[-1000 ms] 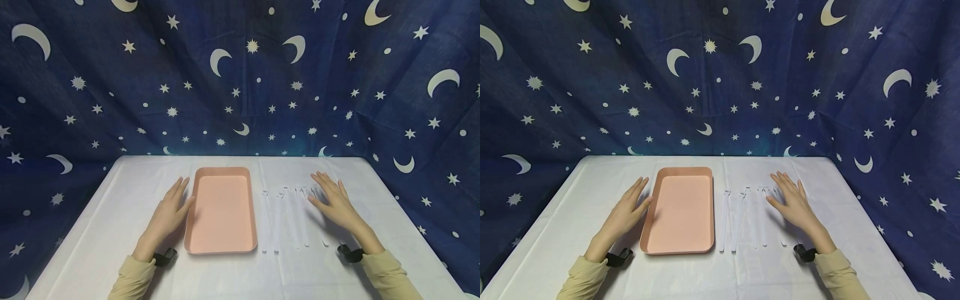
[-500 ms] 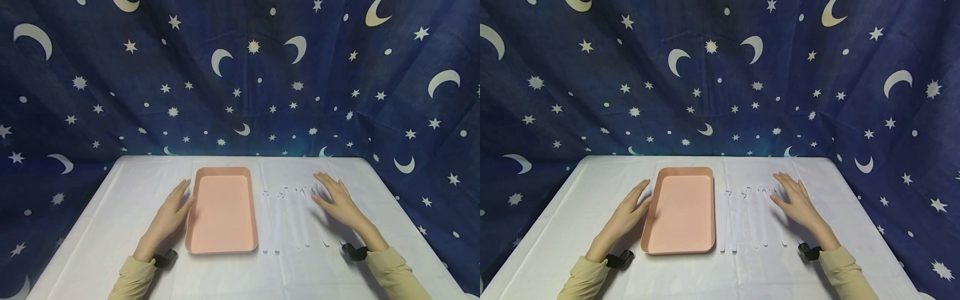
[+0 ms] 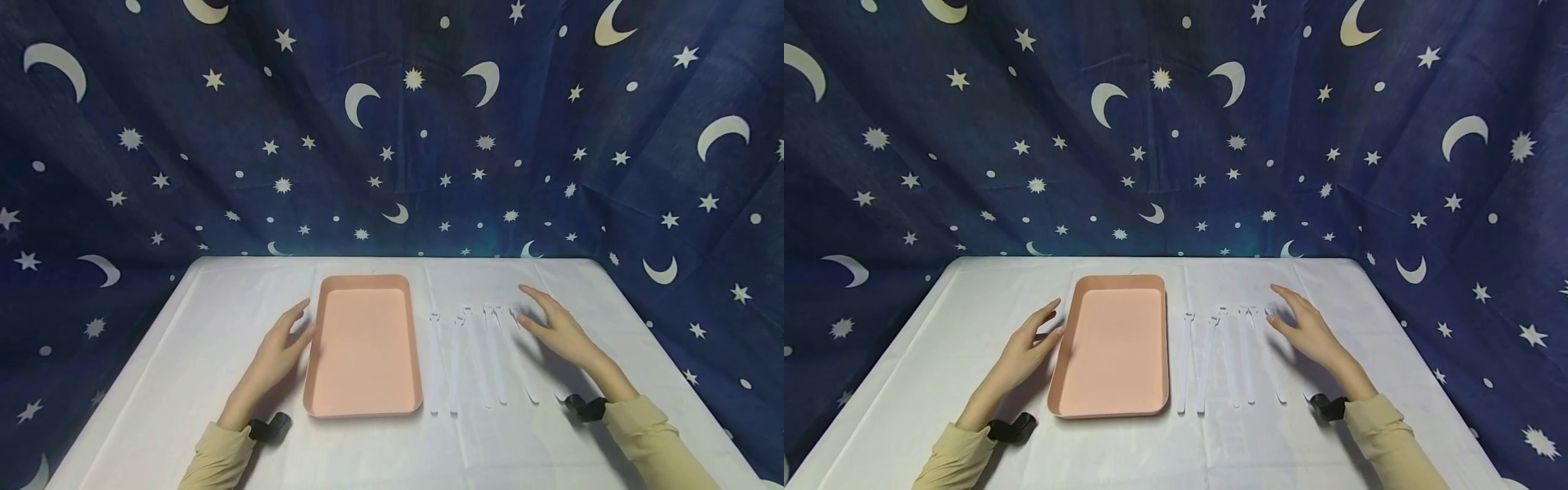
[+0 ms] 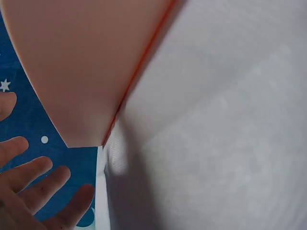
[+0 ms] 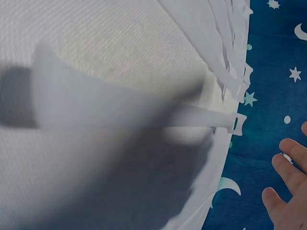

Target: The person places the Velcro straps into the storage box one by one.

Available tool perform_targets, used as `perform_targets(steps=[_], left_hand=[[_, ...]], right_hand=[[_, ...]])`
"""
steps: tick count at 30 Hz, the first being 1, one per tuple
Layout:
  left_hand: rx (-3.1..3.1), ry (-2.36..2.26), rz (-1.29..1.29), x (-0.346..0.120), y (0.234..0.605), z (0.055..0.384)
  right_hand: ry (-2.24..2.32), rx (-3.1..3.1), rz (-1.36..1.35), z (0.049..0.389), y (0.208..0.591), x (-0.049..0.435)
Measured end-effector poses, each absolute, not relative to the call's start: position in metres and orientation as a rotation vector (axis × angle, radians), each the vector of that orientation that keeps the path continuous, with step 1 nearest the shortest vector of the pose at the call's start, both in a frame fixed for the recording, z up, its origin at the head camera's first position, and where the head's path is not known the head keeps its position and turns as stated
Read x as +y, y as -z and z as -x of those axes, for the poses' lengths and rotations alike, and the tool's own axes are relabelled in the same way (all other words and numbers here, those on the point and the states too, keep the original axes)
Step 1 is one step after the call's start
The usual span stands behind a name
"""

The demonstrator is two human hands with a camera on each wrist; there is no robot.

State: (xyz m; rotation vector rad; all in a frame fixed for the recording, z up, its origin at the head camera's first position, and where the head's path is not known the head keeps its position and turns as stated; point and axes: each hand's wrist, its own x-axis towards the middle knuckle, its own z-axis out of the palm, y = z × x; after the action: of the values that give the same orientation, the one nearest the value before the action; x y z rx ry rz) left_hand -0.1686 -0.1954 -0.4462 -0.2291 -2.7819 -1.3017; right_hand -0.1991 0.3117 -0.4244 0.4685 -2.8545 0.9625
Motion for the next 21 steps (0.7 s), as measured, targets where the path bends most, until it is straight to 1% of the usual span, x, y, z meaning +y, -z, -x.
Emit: perform_targets(steps=[7, 21], left_hand=[[-2.758, 1.443, 0.205, -0.198, 0.455, 0.17], [-2.695, 1.607, 0.244, -0.199, 0.463, 0.17]], right_hand=[[-1.009, -2.929, -0.395, 0.202, 0.425, 0.318], [-1.029, -2.943, -0.378, 0.211, 0.427, 0.327]])
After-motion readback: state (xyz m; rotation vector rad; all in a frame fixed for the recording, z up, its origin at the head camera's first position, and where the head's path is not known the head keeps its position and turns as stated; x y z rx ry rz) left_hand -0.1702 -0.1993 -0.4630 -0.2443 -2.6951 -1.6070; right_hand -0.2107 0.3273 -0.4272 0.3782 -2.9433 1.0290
